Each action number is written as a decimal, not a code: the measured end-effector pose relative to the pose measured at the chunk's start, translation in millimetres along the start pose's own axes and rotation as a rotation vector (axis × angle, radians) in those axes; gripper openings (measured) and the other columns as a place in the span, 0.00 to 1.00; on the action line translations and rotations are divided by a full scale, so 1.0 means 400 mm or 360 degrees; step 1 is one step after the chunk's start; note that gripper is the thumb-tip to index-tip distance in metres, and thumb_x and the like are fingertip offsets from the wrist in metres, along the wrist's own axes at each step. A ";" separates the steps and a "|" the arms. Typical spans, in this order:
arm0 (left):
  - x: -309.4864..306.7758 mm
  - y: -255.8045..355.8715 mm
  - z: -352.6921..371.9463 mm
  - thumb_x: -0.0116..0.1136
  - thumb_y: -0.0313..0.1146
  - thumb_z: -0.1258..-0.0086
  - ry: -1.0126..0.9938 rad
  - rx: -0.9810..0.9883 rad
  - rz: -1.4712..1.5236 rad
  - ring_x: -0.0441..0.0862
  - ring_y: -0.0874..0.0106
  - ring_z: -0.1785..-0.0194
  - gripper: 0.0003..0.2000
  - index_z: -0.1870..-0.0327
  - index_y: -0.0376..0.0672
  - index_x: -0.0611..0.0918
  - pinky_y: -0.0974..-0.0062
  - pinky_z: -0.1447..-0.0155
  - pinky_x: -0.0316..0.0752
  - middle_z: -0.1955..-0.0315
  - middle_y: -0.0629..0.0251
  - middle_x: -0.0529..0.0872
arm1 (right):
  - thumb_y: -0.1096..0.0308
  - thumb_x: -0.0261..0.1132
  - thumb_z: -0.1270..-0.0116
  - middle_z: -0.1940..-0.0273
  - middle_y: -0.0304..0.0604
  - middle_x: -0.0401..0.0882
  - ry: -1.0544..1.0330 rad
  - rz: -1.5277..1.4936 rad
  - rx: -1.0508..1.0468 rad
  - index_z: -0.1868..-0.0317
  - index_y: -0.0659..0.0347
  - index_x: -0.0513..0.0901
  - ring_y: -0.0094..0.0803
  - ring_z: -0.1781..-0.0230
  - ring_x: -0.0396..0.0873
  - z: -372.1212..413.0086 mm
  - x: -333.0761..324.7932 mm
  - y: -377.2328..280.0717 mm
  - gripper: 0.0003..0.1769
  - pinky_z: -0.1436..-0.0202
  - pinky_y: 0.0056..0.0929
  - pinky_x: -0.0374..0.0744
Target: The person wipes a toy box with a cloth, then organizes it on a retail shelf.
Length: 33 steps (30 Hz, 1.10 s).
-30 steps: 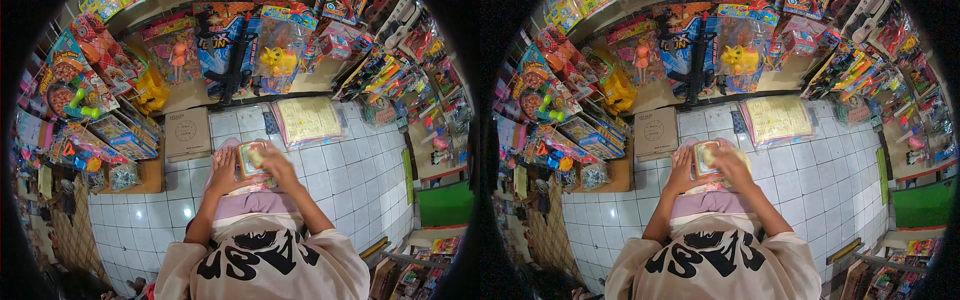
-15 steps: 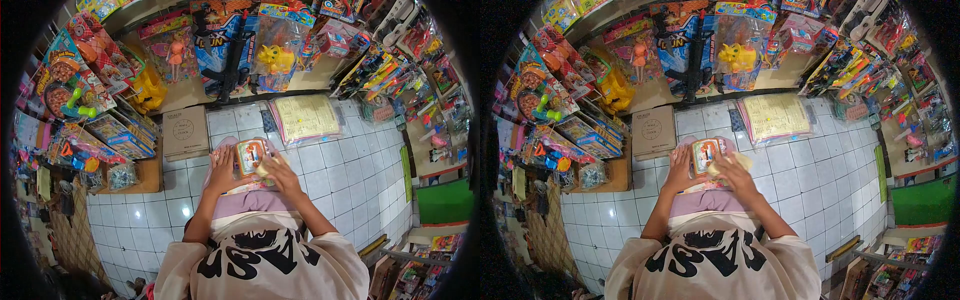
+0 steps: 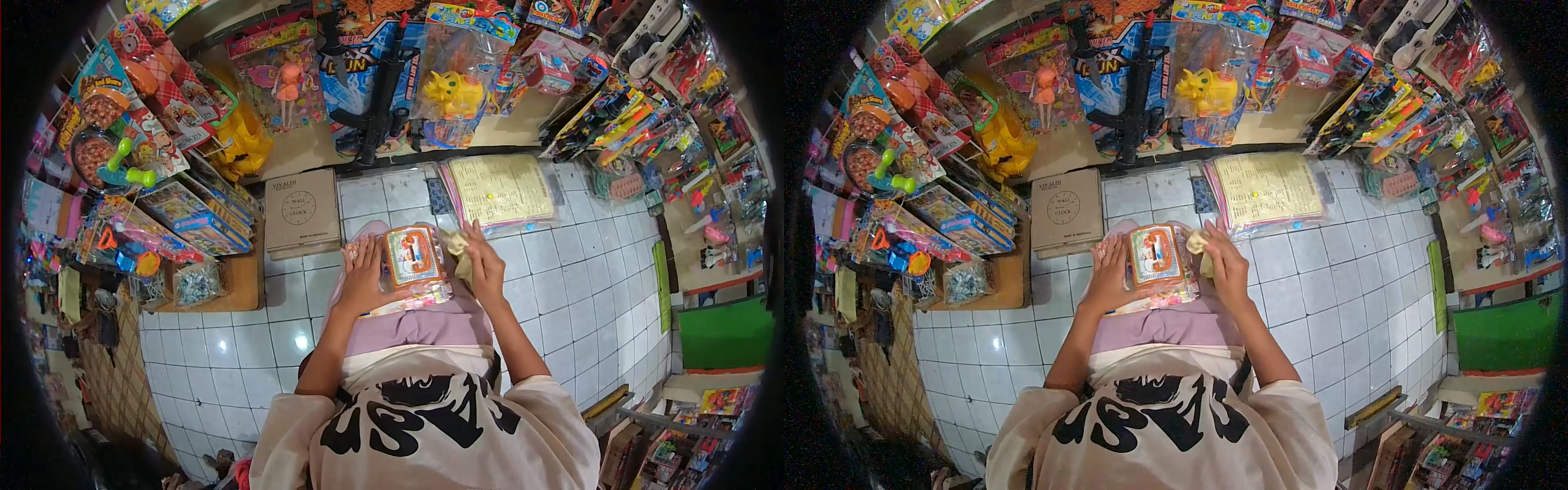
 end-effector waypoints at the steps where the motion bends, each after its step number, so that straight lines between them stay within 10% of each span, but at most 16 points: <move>1: 0.000 -0.001 -0.002 0.61 0.73 0.57 0.0008 0.0003 -0.0003 0.43 0.47 0.25 0.63 0.29 0.30 0.51 0.41 0.29 0.26 0.29 0.41 0.50 | 0.75 0.52 0.30 0.39 0.51 0.74 0.0043 -0.0021 -0.0044 0.48 0.66 0.80 0.47 0.30 0.61 -0.022 0.001 -0.033 0.14 0.30 0.37 0.62; 8: -0.005 -0.004 0.000 0.61 0.73 0.59 -0.0009 -0.0039 -0.0018 0.43 0.47 0.25 0.63 0.29 0.31 0.51 0.41 0.28 0.28 0.29 0.42 0.50 | 0.71 0.54 0.29 0.40 0.52 0.73 -0.0498 0.0231 -0.0105 0.46 0.64 0.78 0.49 0.33 0.65 -0.059 0.190 -0.035 0.14 0.33 0.38 0.66; 26: 0.026 -0.017 -0.004 0.61 0.72 0.58 -0.0100 -0.0046 0.0021 0.43 0.48 0.25 0.63 0.28 0.34 0.51 0.39 0.29 0.29 0.28 0.43 0.50 | 0.70 0.61 0.34 0.41 0.50 0.75 -0.0448 0.0155 -0.0431 0.51 0.63 0.79 0.48 0.36 0.69 -0.052 0.033 -0.340 0.12 0.33 0.43 0.67; 33: -0.021 0.001 -0.003 0.68 0.65 0.57 -0.0159 -0.0138 0.0173 0.42 0.49 0.24 0.57 0.28 0.45 0.55 0.40 0.28 0.31 0.28 0.49 0.50 | 0.53 0.54 0.30 0.39 0.40 0.74 -0.1504 0.0790 -0.0540 0.47 0.50 0.80 0.40 0.28 0.57 -0.129 0.322 -0.114 0.18 0.27 0.58 0.49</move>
Point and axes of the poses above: each hand's wrist, its own z-axis away from the middle knuckle, its own x-axis out of the palm, y = z × x, the point moved 7 cm from there along -z, towards the middle knuckle
